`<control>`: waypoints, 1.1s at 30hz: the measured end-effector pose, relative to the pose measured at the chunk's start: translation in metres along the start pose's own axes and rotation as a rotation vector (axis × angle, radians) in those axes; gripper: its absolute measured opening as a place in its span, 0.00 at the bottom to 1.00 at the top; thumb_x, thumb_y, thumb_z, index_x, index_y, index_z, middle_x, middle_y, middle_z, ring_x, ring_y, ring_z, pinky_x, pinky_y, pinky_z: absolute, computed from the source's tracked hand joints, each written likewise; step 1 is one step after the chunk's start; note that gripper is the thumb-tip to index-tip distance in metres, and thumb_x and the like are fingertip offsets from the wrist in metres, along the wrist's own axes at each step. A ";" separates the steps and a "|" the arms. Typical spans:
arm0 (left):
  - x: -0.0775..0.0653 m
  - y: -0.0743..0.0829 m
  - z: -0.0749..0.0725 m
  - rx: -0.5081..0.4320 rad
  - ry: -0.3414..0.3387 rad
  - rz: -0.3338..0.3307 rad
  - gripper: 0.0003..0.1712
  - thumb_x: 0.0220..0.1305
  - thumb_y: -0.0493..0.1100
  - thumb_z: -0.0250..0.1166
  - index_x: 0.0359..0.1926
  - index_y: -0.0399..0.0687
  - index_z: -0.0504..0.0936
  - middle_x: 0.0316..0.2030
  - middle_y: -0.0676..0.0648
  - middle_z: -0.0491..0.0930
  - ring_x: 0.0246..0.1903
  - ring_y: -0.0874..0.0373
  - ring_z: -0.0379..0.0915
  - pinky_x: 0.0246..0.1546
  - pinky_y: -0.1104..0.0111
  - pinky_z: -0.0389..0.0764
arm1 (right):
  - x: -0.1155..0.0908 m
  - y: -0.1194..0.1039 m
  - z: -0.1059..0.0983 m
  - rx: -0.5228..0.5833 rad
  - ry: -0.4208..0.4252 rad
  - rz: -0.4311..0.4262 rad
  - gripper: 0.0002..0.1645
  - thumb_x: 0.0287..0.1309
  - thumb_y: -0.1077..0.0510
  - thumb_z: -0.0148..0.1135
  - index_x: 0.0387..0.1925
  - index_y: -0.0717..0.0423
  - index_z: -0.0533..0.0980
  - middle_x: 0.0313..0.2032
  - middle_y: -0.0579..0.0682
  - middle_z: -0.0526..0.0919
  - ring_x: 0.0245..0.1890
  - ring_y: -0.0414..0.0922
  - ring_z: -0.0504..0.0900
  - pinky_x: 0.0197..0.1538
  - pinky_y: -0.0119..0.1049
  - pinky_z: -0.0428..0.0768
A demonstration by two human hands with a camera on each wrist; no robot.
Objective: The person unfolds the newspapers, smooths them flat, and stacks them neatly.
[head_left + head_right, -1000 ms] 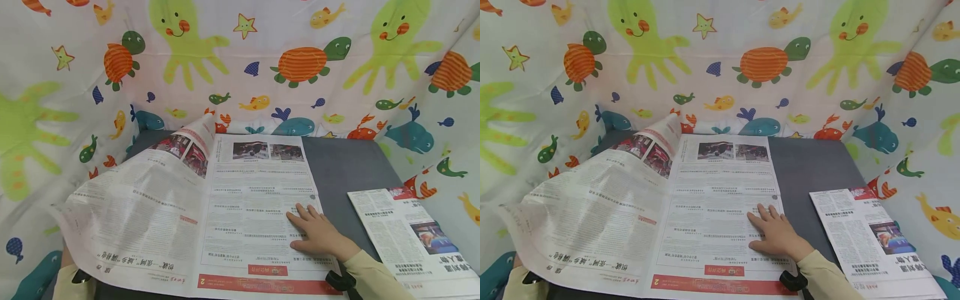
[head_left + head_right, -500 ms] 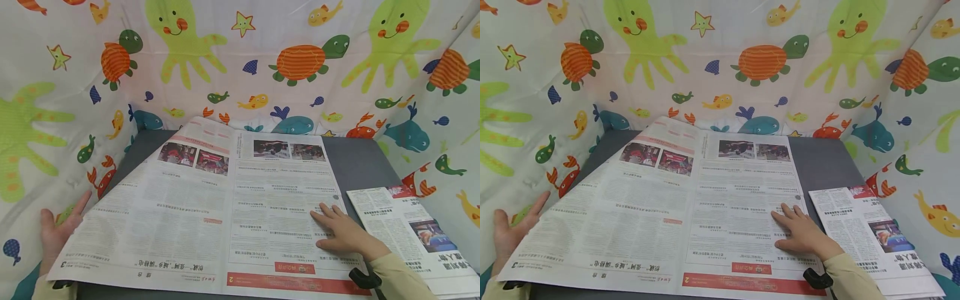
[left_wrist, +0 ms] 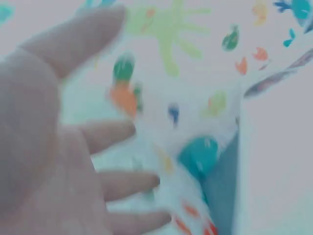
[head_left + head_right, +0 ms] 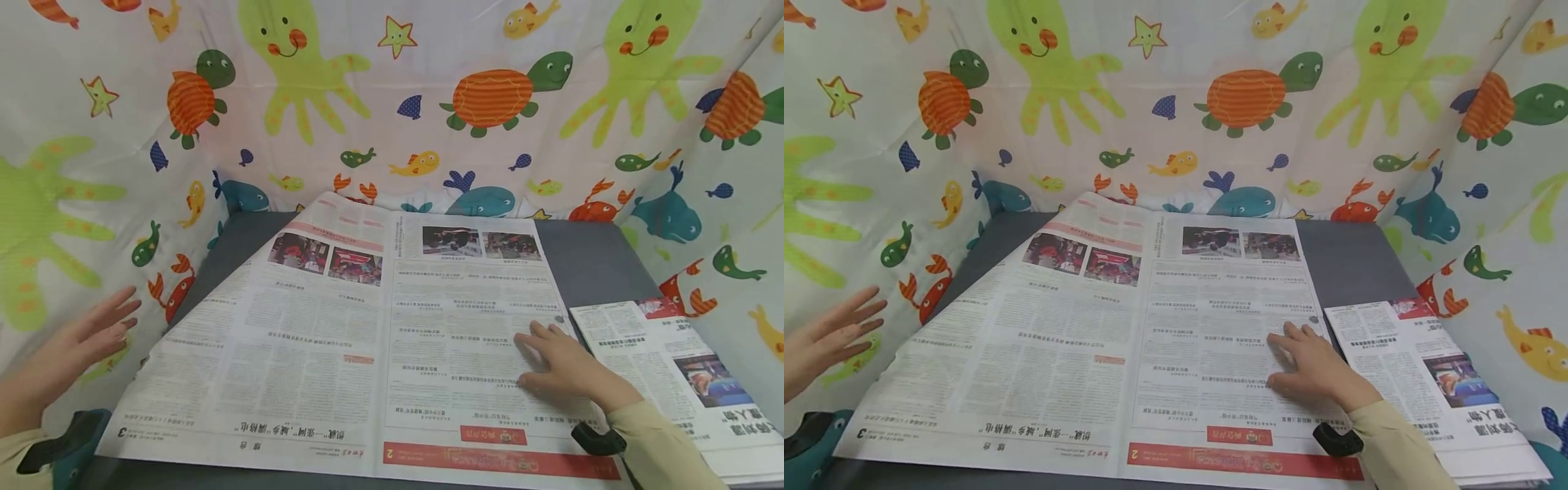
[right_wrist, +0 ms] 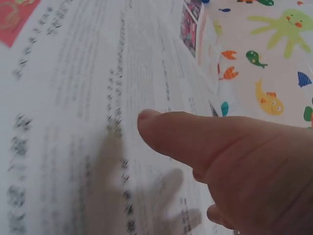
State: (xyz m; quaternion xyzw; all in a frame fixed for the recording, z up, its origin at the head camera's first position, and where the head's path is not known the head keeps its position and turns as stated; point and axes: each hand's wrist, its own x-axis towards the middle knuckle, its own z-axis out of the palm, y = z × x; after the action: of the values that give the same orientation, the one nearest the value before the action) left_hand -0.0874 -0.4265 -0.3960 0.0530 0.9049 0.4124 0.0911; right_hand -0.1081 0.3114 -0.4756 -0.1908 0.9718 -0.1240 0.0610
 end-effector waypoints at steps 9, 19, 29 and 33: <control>0.062 0.128 0.068 0.405 -0.171 0.069 0.50 0.70 0.61 0.63 0.80 0.41 0.53 0.77 0.25 0.52 0.73 0.24 0.50 0.65 0.28 0.61 | 0.034 -0.023 0.003 0.037 0.006 0.048 0.49 0.54 0.39 0.73 0.72 0.59 0.69 0.73 0.76 0.61 0.70 0.80 0.60 0.66 0.74 0.65; 0.119 0.099 0.215 0.610 -0.177 0.166 0.52 0.64 0.68 0.64 0.80 0.49 0.58 0.79 0.27 0.46 0.76 0.21 0.37 0.70 0.26 0.46 | 0.038 -0.021 0.025 0.013 0.003 0.103 0.52 0.53 0.35 0.71 0.73 0.56 0.67 0.74 0.73 0.60 0.72 0.80 0.56 0.63 0.81 0.61; 0.139 0.069 0.188 0.533 0.005 0.087 0.48 0.68 0.63 0.62 0.79 0.43 0.58 0.76 0.21 0.47 0.74 0.16 0.38 0.67 0.23 0.44 | 0.040 -0.026 0.023 0.017 -0.001 0.108 0.53 0.53 0.35 0.71 0.74 0.55 0.67 0.75 0.71 0.59 0.74 0.78 0.55 0.64 0.81 0.59; 0.155 0.044 0.148 0.498 0.169 -0.075 0.53 0.69 0.62 0.60 0.81 0.41 0.47 0.76 0.19 0.38 0.73 0.13 0.31 0.66 0.22 0.38 | 0.042 -0.028 0.022 0.022 -0.002 0.111 0.52 0.54 0.36 0.71 0.74 0.55 0.67 0.76 0.71 0.59 0.74 0.77 0.54 0.65 0.81 0.58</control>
State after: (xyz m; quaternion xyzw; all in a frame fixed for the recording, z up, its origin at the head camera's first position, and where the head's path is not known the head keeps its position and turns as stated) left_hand -0.2067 -0.2622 -0.4766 0.0056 0.9842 0.1763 0.0145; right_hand -0.1329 0.2658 -0.4919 -0.1362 0.9794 -0.1312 0.0706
